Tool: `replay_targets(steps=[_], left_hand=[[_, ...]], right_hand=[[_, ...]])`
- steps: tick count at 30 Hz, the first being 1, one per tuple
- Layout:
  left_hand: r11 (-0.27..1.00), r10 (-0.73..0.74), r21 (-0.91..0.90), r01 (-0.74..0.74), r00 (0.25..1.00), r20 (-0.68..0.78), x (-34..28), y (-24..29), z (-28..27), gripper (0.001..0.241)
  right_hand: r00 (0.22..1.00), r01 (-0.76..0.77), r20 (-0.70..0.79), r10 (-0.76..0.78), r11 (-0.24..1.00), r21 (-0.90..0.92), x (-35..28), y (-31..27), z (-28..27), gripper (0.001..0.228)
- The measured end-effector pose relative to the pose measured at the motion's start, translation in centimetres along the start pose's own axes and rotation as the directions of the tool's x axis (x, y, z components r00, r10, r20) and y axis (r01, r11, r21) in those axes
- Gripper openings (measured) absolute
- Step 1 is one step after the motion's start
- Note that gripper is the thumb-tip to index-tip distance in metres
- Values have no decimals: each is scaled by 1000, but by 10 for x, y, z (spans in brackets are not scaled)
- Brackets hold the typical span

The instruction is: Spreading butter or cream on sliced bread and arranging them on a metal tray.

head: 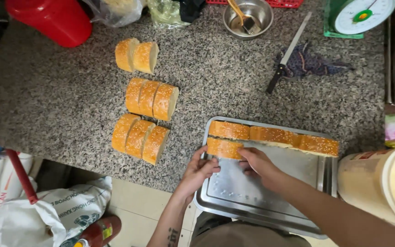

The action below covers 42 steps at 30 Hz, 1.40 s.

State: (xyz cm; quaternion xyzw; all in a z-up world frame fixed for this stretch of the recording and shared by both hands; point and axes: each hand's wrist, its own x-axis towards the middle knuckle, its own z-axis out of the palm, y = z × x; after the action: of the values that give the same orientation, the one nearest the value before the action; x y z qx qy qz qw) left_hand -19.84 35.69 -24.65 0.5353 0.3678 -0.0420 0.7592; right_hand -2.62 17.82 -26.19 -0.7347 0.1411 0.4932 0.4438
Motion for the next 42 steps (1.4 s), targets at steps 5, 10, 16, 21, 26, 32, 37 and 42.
replay_targets(steps=[5,10,16,21,26,32,37,42], left_hand=[[999,-33,35,31,999,44,1,3,-3,87],[999,-32,41,30,998,50,7,7,-1,87],[997,-49,60,47,998,36,15,-4,-3,84],[997,-39,73,37,999,32,15,-5,-2,86],[998,-34,52,32,999,26,8,5,-2,86],[994,97,-36,-108,972,-215,-28,26,-32,55],[954,169,-106,-279,799,-578,-39,-13,-80,17],[938,1,-202,-281,586,-811,-9,-77,-133,37]], right_hand=[[997,54,-52,-49,994,98,5,6,5,77],[998,53,-48,-49,995,90,-2,-5,4,80],[998,58,-9,-58,997,57,-12,-10,1,83],[997,68,24,-69,997,37,-28,-19,-2,87],[995,66,82,-58,993,-94,0,-4,-22,99],[467,341,453,-760,627,700,128,48,-237,77],[491,493,362,-792,596,634,164,-6,-329,67],[496,680,199,-845,521,516,128,-62,-358,54]])
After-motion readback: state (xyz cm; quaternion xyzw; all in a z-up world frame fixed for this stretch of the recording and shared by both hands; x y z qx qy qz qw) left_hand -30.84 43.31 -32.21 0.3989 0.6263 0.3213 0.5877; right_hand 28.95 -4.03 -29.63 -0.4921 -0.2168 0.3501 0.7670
